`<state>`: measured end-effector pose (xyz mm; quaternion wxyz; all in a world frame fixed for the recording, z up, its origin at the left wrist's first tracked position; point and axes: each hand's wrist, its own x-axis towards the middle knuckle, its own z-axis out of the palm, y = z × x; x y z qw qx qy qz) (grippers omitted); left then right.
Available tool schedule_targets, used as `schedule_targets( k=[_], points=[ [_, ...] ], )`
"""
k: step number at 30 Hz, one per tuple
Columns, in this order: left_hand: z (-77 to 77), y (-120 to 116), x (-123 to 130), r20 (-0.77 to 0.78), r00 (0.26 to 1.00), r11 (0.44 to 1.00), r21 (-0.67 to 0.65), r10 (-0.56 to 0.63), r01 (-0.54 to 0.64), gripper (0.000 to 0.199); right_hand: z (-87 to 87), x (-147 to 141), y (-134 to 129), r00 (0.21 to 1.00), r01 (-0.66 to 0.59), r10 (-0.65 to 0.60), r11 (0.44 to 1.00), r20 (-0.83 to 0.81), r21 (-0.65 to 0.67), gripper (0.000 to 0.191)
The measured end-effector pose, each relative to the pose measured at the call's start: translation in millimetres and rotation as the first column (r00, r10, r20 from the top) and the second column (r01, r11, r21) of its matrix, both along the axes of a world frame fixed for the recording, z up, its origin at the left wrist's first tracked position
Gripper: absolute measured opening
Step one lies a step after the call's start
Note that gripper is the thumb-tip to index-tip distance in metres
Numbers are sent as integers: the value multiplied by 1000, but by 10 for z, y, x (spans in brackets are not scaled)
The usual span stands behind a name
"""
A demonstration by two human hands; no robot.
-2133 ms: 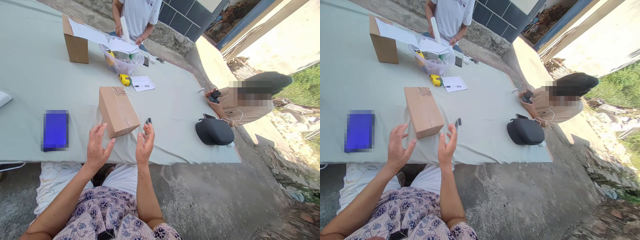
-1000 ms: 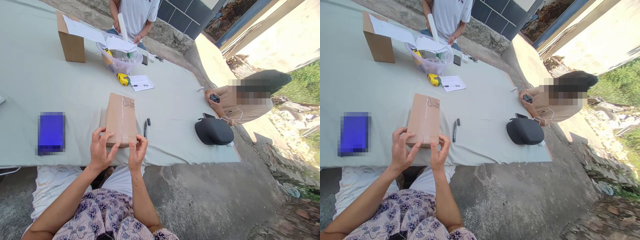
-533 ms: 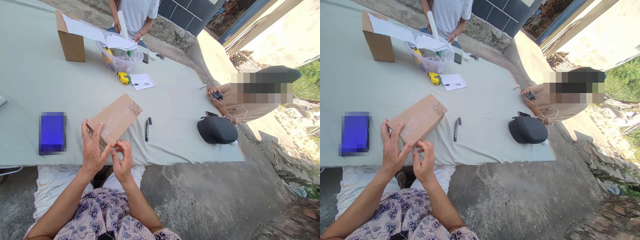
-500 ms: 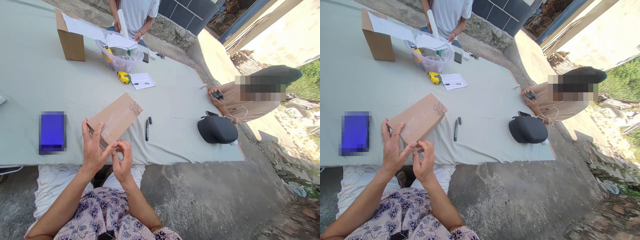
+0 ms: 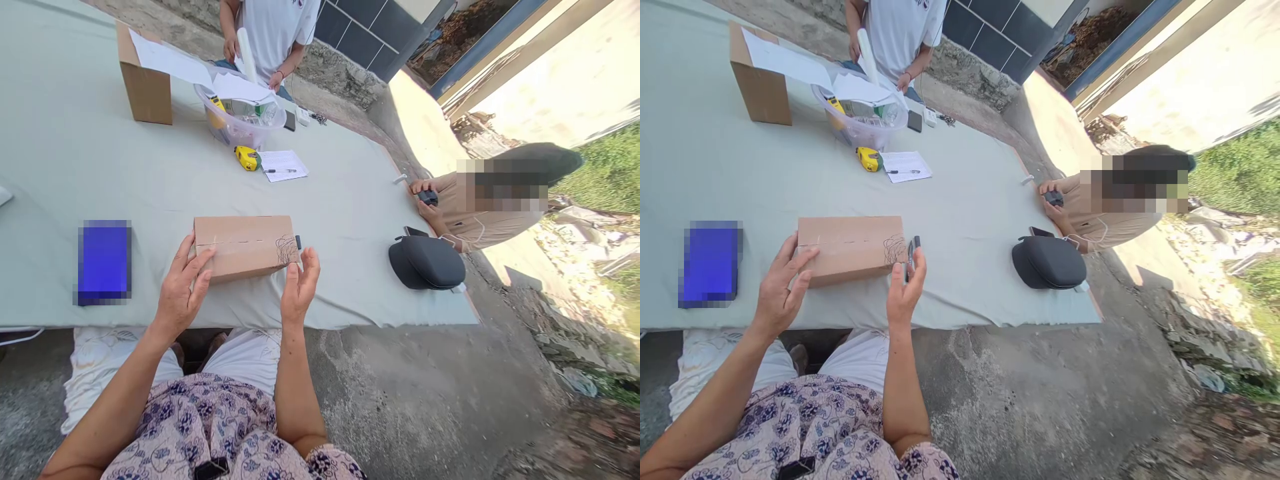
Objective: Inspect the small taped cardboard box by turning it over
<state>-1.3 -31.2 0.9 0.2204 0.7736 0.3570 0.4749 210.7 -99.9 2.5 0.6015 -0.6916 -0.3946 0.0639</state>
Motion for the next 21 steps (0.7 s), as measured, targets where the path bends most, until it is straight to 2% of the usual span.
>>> schedule_targets(
  k=[3,5,7,9,15,21],
  points=[
    [-21,-21,39,27,999,999,-3,37,-37,36,-32,-96,0,992,-72,76,996,99,-46,53],
    [-43,-26,71,29,998,999,9,50,-50,39,-60,-179,-21,978,-41,55,996,200,-75,57],
    [-64,-19,99,27,997,997,29,72,-72,51,-73,-239,-41,968,2,20,996,250,-86,62],
    [-78,-5,122,34,994,994,43,100,-101,59,-73,-273,-49,965,29,-3,995,261,-93,66],
    [-76,3,160,72,987,989,17,144,-146,58,-48,-299,-15,950,123,-94,989,297,-79,70],
    [-73,13,145,82,990,993,11,113,-114,51,-19,-153,-28,968,55,-32,995,249,-85,55]
  ],
)
